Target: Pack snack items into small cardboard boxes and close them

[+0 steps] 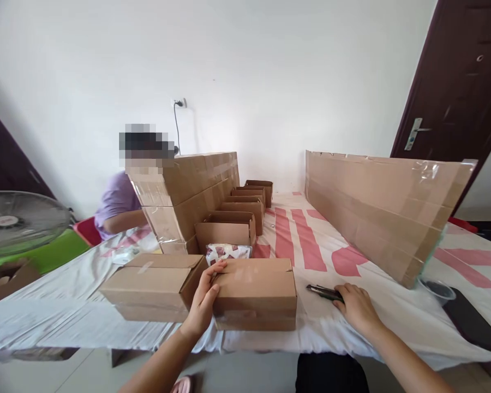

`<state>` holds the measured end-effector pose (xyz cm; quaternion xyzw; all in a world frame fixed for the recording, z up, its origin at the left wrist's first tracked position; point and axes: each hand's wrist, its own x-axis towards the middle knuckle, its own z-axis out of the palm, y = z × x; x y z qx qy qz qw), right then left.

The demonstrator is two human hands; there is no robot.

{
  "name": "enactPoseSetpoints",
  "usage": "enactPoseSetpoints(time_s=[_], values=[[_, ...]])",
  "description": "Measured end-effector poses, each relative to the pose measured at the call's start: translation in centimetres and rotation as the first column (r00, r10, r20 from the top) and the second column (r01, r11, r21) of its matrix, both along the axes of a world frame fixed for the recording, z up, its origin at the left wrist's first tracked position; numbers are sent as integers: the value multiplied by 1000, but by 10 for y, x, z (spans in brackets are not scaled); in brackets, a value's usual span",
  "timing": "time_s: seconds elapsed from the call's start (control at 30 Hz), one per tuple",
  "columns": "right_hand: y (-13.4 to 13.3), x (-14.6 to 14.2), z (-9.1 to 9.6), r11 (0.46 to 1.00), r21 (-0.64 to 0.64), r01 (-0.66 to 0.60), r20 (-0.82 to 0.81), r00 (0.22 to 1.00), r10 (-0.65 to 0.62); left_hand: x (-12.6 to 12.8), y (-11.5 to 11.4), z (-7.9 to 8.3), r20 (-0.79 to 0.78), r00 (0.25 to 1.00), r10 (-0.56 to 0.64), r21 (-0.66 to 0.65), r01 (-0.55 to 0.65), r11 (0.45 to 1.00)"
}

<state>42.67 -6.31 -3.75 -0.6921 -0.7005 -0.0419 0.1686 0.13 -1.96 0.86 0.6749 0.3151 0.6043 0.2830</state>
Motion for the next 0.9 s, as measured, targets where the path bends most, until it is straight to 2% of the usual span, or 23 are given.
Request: enactPoseSetpoints(time_s=[0.07,0.17,0.2,0.27,0.37,0.4,0.47,0.6,0.7,0.9], values=[[4,-6,13,998,62,-15,-19,1000,16,1,-1,-1,12,1000,11,-6,-10,1000],[14,-32,56,952,304,-37,-71,996,61,2,-2,-1,26,999,20,-17,-19,1000],[18,-45,73,918,388,-82,-59,992,114,2,-2,-1,32,999,21,-17,-21,1000],[25,-76,107,825,502,-259,19,957,289,2,-3,-2,41,999,22,-18,-22,1000],[31,-130,141,680,509,-528,229,845,484,2,-2,-1,48,999,24,-22,-23,999],[32,-147,147,634,503,-587,300,807,509,2,-2,-1,51,998,22,-21,-21,1000],[33,-177,152,577,496,-649,408,760,506,3,-2,0,54,998,10,-14,-9,1000],[35,-208,154,518,488,-703,544,709,449,3,-3,3,51,998,-24,18,23,1000],[33,-206,158,494,471,-731,608,675,418,1,-3,2,29,1000,-10,18,10,1000],[15,-174,165,526,421,-739,584,665,466,-1,-4,1,-25,1000,-8,-14,8,1000]])
